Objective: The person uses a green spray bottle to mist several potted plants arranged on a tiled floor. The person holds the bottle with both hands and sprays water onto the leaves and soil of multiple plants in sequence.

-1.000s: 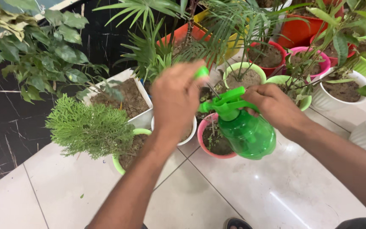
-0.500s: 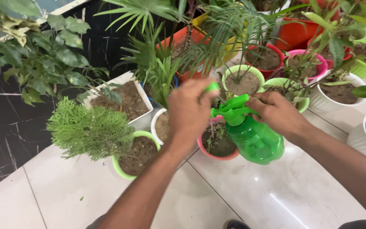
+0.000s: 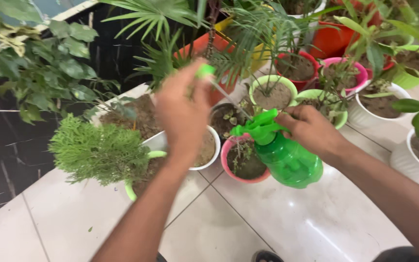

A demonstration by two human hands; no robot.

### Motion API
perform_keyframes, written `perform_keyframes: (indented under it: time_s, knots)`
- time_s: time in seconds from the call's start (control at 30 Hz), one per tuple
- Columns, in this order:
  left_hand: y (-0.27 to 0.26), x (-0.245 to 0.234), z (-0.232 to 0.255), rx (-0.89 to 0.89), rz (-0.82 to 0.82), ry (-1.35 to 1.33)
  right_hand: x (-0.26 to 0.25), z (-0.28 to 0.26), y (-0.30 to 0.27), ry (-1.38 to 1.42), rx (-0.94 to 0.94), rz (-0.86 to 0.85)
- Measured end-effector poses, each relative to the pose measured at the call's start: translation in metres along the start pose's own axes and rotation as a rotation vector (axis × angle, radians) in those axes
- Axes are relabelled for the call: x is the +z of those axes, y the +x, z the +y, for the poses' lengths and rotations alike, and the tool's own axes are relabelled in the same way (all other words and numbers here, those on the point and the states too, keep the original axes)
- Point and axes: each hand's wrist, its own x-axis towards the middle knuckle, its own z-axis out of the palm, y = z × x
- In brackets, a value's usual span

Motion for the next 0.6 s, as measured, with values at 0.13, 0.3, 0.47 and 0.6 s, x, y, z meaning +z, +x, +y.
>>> perform_keyframes:
  time_s: [0.13,0.3,0.47,0.6]
  knots:
    - [-0.021,-0.001,0.010,-0.097,-0.155,-0.038,0.004,0.002,0.002,-0.146,-0.027,0.095]
    - [-0.050,0.023,0.027,0.123,-0.357,-0.116,-0.009,0.024,0.008,0.041,-0.100,0.043]
    - [-0.028,0.010,0.024,-0.384,-0.382,-0.052,-0.032,0.018,0.006,0.132,-0.030,0.022]
    - [-0.025,-0.002,0.019,-0.307,-0.329,-0.099,-0.034,0.014,0.006,0.062,0.019,0.078]
